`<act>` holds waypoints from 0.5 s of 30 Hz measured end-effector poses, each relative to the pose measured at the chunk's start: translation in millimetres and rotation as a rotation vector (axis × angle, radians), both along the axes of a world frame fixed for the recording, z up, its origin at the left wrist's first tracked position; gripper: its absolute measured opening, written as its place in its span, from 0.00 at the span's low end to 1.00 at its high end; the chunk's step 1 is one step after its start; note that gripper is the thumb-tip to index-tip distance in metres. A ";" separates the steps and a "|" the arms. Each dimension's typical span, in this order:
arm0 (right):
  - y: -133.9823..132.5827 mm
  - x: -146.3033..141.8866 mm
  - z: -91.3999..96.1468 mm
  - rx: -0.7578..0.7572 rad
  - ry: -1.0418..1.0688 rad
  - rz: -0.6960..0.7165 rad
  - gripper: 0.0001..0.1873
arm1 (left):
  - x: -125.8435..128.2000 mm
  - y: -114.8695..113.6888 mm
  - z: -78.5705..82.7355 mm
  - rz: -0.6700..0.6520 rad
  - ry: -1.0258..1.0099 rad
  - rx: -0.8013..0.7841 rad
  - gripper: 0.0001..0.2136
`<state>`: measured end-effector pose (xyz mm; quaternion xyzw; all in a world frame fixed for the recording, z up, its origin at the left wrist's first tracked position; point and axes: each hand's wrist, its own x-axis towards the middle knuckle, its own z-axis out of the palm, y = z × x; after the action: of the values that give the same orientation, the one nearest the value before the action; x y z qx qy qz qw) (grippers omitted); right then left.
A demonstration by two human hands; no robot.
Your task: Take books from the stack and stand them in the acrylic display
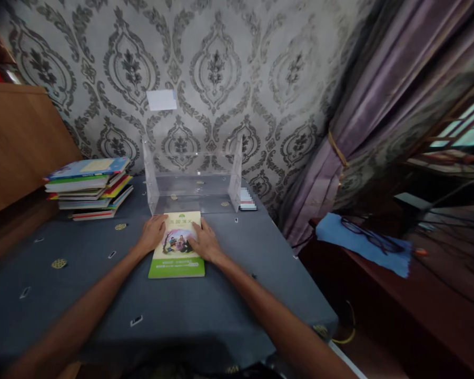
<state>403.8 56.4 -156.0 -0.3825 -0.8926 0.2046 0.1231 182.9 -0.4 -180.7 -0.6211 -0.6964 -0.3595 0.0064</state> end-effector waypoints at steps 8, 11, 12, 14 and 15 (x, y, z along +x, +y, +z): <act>-2.9 -14.2 -18.0 0.154 0.022 -0.077 0.32 | -0.8 0.3 2.1 -0.017 -0.236 0.035 0.18; 0.4 -11.3 -28.0 0.188 0.070 -0.062 0.32 | 3.7 0.7 1.3 0.000 -0.616 0.063 0.20; 2.0 -10.1 -31.0 0.199 0.094 -0.051 0.32 | 6.9 0.5 1.3 0.019 -0.810 0.064 0.21; 4.7 -7.8 -35.8 0.215 0.140 -0.030 0.31 | 15.6 -1.1 3.0 0.035 -1.169 0.036 0.23; 5.5 -6.9 -37.4 0.215 0.157 -0.024 0.31 | 20.5 -2.4 4.9 0.021 -1.283 0.009 0.24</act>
<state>396.9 61.9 -193.4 -0.3607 -0.8923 0.1356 0.2352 203.5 -2.8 -175.8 -0.2756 -0.5663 -0.6626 -0.4053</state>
